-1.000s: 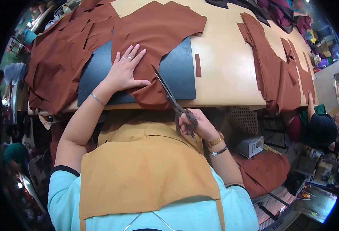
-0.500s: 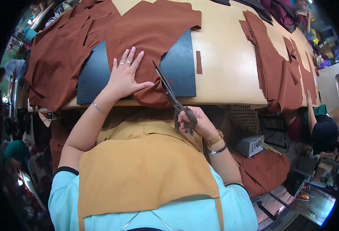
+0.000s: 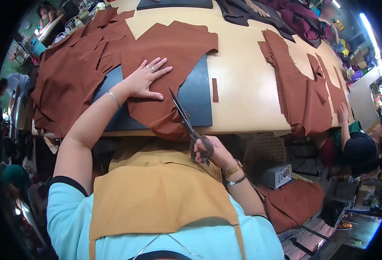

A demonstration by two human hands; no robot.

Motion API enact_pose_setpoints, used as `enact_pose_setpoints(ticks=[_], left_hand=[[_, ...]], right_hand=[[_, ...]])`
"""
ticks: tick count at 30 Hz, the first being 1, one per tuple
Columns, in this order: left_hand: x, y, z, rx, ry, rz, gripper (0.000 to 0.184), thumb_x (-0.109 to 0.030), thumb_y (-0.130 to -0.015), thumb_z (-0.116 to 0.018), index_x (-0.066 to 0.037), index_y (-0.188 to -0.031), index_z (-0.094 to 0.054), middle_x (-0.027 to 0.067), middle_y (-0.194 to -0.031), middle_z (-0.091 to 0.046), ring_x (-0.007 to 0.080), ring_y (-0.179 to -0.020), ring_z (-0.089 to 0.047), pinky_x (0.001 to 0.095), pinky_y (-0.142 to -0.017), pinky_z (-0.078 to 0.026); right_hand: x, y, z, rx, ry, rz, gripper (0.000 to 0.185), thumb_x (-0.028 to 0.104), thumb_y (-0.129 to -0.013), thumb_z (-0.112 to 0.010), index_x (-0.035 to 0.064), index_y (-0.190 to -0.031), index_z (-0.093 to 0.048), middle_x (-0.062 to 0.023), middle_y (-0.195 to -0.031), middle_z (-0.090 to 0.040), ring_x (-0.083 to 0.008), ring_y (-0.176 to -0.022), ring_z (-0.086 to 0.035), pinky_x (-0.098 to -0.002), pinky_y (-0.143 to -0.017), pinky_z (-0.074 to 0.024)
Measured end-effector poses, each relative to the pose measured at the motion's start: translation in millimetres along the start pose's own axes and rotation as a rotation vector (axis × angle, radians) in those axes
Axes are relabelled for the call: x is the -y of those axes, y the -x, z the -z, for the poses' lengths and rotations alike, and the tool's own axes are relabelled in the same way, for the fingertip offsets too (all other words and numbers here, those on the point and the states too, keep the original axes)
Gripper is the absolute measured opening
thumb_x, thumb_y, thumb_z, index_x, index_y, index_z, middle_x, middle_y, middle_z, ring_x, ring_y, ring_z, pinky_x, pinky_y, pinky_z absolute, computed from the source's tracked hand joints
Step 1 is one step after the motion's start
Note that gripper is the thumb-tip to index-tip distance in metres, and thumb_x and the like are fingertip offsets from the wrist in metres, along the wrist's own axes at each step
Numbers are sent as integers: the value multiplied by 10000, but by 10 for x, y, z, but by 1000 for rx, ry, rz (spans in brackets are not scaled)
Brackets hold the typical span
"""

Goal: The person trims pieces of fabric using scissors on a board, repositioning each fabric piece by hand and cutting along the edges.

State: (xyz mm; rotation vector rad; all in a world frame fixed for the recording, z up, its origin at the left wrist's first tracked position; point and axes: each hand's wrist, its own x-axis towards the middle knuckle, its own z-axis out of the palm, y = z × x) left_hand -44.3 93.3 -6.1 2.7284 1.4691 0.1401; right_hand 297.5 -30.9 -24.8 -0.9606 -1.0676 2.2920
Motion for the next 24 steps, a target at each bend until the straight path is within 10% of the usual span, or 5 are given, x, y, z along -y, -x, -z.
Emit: enact_pose_setpoints(ticks=[24], left_hand=[[-357, 271, -133, -72, 3, 343, 1069, -836, -666, -527, -177, -1478, -306, 190, -1537, -216, 371, -1426, -182, 643, -1095, -153]], right_hand=[[-82, 14, -28, -76, 9, 17, 351, 377, -908, -630, 40, -816, -589, -43, -651, -579, -126, -543, -577, -260, -539, -497]])
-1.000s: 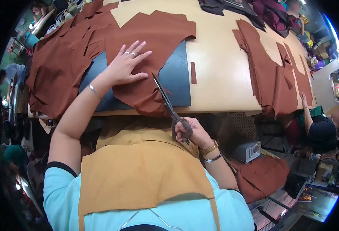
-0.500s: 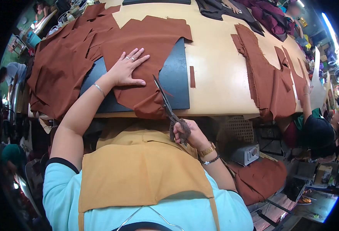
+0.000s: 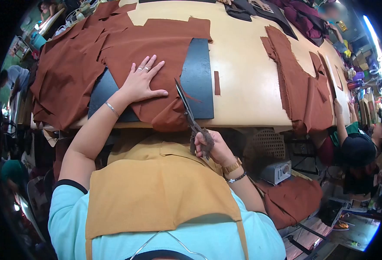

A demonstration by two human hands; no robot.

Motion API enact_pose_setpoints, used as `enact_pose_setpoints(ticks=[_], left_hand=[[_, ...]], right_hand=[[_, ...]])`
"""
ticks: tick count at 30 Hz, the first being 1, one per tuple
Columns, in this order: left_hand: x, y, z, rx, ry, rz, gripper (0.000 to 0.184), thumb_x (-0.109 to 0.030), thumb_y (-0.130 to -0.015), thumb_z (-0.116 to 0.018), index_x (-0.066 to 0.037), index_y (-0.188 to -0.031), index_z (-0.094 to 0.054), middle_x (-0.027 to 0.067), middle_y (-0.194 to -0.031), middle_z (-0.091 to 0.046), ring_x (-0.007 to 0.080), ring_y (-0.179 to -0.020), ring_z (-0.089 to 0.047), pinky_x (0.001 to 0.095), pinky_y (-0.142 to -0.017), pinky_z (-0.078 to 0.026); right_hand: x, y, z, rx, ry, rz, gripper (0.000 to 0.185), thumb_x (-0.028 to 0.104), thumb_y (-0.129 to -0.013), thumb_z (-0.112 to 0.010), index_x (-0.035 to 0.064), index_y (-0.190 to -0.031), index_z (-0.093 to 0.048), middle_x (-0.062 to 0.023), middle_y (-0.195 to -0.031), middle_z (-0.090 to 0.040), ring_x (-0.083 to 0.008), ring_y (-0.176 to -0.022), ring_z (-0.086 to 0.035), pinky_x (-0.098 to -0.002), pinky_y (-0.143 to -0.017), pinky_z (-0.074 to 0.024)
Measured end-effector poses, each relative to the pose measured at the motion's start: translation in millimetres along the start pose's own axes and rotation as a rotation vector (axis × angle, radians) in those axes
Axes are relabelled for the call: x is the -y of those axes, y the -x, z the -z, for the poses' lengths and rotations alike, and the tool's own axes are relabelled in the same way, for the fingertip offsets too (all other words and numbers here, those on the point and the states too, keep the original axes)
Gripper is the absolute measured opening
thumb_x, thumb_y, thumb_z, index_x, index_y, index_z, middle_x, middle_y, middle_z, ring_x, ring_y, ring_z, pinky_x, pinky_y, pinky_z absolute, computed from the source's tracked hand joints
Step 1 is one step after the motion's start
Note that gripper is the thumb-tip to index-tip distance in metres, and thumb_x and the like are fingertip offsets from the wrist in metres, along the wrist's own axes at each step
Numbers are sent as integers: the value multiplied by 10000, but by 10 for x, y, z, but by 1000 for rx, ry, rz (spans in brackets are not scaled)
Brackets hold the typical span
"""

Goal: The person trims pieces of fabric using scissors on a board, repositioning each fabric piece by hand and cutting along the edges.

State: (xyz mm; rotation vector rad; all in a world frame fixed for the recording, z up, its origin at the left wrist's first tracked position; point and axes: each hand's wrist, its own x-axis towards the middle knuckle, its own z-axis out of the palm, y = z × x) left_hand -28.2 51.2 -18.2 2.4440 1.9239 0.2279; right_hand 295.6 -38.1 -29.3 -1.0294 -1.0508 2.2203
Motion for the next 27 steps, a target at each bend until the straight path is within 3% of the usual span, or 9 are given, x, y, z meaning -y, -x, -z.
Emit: enact_pose_setpoints(ticks=[10, 16, 19, 22, 27], left_hand=[[-244, 166, 38, 37, 0, 123, 1081, -821, -672, -542, -192, -1500, -247, 168, -1561, -154, 357, -1443, -125, 646, -1094, -134], [-319, 194, 46, 116, 59, 221, 993, -776, -749, -510, -184, -1500, -245, 167, -1564, -142, 366, -1444, -111, 653, -1091, -122], [-71, 26, 61, 13, 10, 127, 941, -752, -780, -496, -200, -1500, -246, 167, -1563, -147, 364, -1444, -112, 654, -1093, -119], [59, -23, 41, 42, -12, 67, 938, -753, -768, -512, -221, -1497, -256, 164, -1561, -156, 366, -1441, -121, 653, -1095, -118], [-67, 38, 42, 38, -12, 92, 962, -763, -736, -540, -229, -1491, -276, 147, -1561, -168, 350, -1441, -137, 657, -1092, -132]], right_hand=[[41, -15, -81, -30, -39, -5, 361, 385, -897, -644, 39, -815, -586, -39, -654, -575, -113, -542, -573, -247, -536, -504], [-9, 53, -51, -41, -9, 13, 362, 387, -899, -640, 40, -810, -585, -37, -651, -577, -113, -539, -574, -240, -535, -499], [22, 51, -54, -25, -18, 12, 369, 394, -904, -632, 41, -808, -586, -39, -649, -580, -115, -538, -576, -239, -534, -497], [96, 21, -95, -15, -37, 2, 376, 401, -910, -623, 40, -808, -587, -42, -646, -583, -117, -540, -581, -242, -537, -501], [133, -75, -200, -73, -84, 13, 374, 398, -916, -616, 40, -813, -588, -37, -650, -586, -109, -542, -580, -250, -552, -518]])
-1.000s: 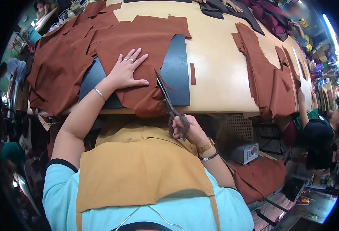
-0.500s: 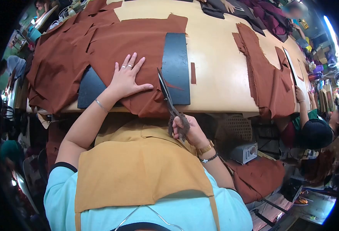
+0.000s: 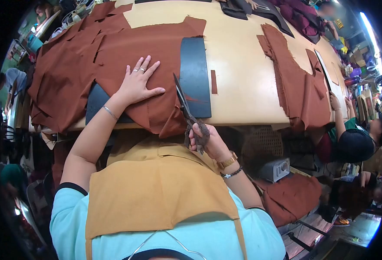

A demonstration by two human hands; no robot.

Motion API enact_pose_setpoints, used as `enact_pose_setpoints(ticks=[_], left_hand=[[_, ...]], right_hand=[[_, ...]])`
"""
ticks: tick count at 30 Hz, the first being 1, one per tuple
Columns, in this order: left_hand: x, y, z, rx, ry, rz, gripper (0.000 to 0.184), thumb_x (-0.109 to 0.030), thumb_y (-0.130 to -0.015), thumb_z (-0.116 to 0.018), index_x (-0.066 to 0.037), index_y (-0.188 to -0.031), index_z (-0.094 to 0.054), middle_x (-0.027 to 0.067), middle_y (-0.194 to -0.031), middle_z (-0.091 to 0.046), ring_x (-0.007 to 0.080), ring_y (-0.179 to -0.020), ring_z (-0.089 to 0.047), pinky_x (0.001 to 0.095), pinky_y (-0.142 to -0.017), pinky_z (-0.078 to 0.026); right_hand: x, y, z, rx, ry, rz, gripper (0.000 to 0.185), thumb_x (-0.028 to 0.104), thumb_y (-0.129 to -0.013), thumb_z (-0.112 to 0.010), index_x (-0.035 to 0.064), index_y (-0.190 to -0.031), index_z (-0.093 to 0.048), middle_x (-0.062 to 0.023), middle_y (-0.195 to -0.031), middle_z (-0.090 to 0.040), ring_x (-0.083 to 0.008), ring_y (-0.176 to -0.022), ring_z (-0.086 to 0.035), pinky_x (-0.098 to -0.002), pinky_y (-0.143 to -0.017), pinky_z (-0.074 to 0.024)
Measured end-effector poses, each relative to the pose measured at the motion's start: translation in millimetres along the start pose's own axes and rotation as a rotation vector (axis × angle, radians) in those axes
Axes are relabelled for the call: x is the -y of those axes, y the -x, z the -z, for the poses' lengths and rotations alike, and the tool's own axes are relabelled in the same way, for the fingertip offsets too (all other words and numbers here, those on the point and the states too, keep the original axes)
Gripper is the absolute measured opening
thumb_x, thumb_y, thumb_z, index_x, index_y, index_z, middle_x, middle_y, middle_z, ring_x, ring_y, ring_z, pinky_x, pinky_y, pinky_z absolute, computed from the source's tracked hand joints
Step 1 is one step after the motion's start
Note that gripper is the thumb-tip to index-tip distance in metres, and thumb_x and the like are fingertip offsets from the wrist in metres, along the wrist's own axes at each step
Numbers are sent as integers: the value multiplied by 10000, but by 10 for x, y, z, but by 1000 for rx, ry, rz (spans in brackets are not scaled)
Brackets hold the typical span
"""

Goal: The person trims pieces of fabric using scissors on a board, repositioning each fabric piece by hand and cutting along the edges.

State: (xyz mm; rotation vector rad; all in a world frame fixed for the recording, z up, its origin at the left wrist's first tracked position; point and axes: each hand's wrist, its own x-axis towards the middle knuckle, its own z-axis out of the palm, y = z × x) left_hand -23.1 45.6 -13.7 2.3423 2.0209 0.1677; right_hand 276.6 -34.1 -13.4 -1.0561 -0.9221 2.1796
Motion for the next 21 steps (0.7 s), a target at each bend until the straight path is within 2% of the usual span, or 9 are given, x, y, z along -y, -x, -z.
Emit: enact_pose_setpoints(ticks=[5, 15, 20, 21], left_hand=[[-28, 35, -16, -35, -13, 50, 973, -768, -721, -552, -222, -1484, -292, 148, -1558, -179, 348, -1439, -152, 661, -1087, -145], [-146, 134, -43, -53, 15, 12, 979, -771, -719, -546, -215, -1484, -295, 166, -1553, -186, 368, -1432, -162, 681, -1071, -147], [-158, 149, -54, -48, 9, 12, 1016, -829, -709, -479, -197, -1484, -299, 189, -1545, -194, 367, -1434, -159, 664, -1088, -119], [-160, 155, -43, -46, 11, 17, 1004, -810, -713, -501, -200, -1485, -297, 182, -1547, -191, 369, -1433, -160, 670, -1082, -129]], right_hand=[[-111, 65, 46, -7, 41, 34, 373, 398, -911, -623, 39, -820, -584, -33, -649, -586, -103, -542, -575, -246, -541, -515], [-18, 23, 14, -4, -5, 9, 398, 424, -915, -609, 35, -836, -576, -32, -654, -586, -103, -546, -586, -251, -538, -525], [-77, 28, 40, -16, -14, 23, 360, 388, -911, -629, 42, -829, -572, -27, -654, -584, -99, -548, -586, -249, -542, -524], [-113, 43, 49, -10, -17, 34, 354, 381, -909, -634, 43, -827, -572, -26, -654, -584, -98, -550, -585, -248, -543, -522]])
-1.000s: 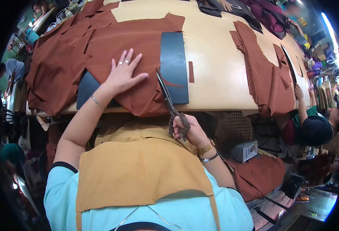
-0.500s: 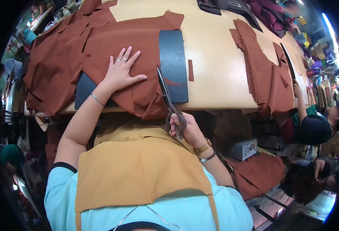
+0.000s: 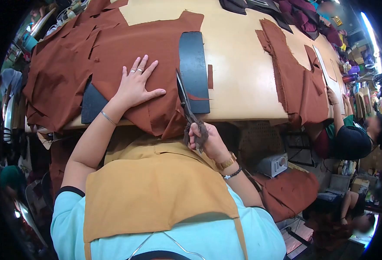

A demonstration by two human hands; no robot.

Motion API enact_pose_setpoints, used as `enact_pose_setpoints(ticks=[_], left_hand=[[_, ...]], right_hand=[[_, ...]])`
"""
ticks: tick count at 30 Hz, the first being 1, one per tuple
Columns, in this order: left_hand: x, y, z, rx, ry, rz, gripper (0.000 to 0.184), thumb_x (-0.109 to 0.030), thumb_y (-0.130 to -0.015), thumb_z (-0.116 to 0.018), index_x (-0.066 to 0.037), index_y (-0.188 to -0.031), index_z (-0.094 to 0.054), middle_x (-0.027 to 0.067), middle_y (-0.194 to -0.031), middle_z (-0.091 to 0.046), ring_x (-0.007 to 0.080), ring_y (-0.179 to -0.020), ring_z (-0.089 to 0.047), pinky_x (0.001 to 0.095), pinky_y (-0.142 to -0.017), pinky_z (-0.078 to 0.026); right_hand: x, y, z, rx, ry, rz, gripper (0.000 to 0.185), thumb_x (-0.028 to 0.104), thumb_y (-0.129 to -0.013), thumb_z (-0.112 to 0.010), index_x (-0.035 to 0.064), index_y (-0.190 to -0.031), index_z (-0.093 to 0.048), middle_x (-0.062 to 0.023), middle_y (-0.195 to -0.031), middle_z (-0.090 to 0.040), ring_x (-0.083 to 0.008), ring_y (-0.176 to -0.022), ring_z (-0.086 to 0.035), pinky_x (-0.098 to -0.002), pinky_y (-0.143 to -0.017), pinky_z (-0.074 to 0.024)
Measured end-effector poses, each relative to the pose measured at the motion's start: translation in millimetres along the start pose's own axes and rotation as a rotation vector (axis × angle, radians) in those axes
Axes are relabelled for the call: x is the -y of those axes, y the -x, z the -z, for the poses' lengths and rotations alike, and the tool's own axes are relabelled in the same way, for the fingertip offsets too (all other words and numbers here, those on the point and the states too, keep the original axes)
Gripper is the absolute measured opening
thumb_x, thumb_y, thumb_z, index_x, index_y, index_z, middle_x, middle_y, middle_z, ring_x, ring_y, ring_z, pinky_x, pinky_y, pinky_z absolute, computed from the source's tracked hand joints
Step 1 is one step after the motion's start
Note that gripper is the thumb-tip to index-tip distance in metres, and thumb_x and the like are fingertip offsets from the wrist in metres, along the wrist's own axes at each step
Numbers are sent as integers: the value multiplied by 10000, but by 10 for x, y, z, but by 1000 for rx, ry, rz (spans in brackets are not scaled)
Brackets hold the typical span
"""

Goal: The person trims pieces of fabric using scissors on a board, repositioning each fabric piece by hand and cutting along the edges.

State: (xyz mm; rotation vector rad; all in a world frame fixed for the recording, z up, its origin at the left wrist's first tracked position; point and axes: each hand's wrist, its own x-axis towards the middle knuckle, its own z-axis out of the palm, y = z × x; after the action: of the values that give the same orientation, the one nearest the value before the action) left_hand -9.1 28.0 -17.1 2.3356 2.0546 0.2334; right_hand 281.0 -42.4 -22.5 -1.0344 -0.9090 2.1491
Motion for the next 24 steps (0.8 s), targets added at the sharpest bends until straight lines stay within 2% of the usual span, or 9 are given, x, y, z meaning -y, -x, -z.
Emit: enact_pose_setpoints(ticks=[5, 10, 17, 24], left_hand=[[-54, 46, 17, 13, -11, 9, 982, -765, -722, -548, -209, -1488, -287, 165, -1555, -178, 368, -1434, -159, 680, -1069, -150], [-165, 154, 33, 2, 13, -15, 1009, -802, -713, -510, -179, -1479, -307, 189, -1543, -199, 375, -1431, -161, 674, -1078, -132], [-175, 170, 29, 4, 20, -12, 1011, -806, -711, -508, -180, -1480, -306, 187, -1544, -195, 368, -1433, -160, 668, -1083, -127], [-196, 202, 49, 17, 24, -10, 1011, -800, -712, -513, -182, -1484, -299, 191, -1544, -194, 370, -1434, -157, 667, -1085, -116]], right_hand=[[24, 48, -20, -4, 27, 4, 372, 402, -912, -622, 43, -826, -575, -26, -659, -585, -102, -561, -584, -246, -552, -518], [84, -50, -39, -15, 35, 17, 409, 440, -921, -593, 41, -830, -578, -30, -666, -587, -109, -562, -584, -253, -555, -521], [30, -38, -31, -36, 72, 33, 356, 392, -925, -606, 51, -830, -577, -24, -657, -585, -94, -562, -582, -253, -555, -525], [75, -31, -17, -3, 54, 26, 374, 414, -918, -611, 54, -826, -574, -25, -675, -587, -94, -566, -581, -246, -558, -520]])
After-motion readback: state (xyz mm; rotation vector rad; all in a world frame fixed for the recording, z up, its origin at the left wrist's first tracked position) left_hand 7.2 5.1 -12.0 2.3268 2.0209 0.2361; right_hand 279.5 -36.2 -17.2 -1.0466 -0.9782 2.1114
